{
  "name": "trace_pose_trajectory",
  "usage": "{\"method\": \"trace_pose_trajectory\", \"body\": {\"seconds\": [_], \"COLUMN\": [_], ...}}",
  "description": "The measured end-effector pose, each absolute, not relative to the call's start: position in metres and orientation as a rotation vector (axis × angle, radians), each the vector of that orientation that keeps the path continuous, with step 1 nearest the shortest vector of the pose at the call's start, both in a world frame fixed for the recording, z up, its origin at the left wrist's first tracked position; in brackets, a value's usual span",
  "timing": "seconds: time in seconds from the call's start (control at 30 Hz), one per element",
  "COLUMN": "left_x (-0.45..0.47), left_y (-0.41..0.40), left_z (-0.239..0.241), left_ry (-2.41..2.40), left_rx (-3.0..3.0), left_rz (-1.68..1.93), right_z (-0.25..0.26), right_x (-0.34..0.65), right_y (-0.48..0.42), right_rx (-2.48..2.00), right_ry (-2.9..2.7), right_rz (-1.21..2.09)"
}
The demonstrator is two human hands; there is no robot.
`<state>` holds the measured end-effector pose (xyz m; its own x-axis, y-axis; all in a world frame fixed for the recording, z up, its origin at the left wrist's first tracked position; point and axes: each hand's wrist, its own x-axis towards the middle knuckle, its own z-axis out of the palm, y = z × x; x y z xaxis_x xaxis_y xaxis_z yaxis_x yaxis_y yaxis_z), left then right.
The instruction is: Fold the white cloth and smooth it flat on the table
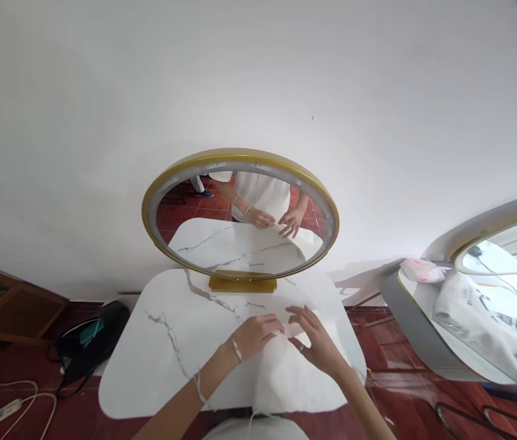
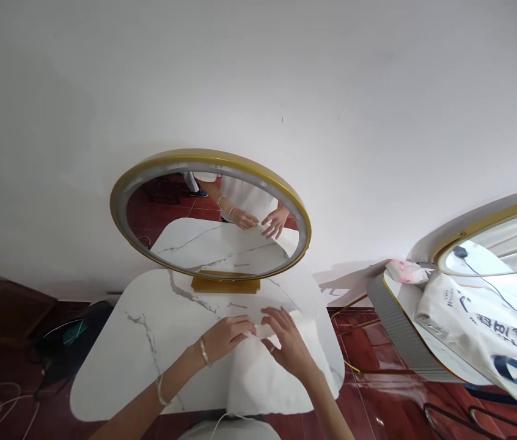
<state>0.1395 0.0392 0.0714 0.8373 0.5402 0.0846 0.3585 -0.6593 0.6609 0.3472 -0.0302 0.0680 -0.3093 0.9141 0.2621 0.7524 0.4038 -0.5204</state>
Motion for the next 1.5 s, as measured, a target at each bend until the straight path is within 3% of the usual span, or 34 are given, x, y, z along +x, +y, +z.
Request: {"method": "trace_pose_trajectory", "body": {"seconds": [0.2,0.37,0.5,0.63,0.9,1.2,1.33,1.5], "left_x": [0.083,0.035,0.007,-0.006,-0.001,0.078,0.135,0.175], "left_y": [0.015,0.000,0.003,0.013,0.056,0.138,0.175,0.189], "left_z": [0.151,0.203,0.231,0.255,0.290,0.425,0.425,0.379], "left_ry": [0.694,0.828,0.938,1.039,1.118,1.619,1.876,1.127], "left_rx": [2.427,2.451,2.504,2.467,2.322,2.753,2.816,3.276], "left_rz": [0.507,0.521,0.527,0.577,0.555,1.097,0.794,0.655], "right_z": [0.112,0.104,0.096,0.117,0.206,0.322,0.309,0.249], "right_x": [0.319,0.333,0.365,0.395,0.414,0.410,0.402,0.381], "right_y": [-0.036,-0.049,-0.055,-0.054,-0.019,0.081,0.130,0.137], "right_rx": [-1.316,-1.550,-1.710,-1.720,-1.384,-1.112,-1.239,-1.292], "right_ry": [-2.272,-2.011,-1.865,-1.776,-1.814,-1.062,-1.068,-1.400], "right_rz": [0.754,1.062,1.106,0.986,0.807,0.387,0.264,-0.013]}}
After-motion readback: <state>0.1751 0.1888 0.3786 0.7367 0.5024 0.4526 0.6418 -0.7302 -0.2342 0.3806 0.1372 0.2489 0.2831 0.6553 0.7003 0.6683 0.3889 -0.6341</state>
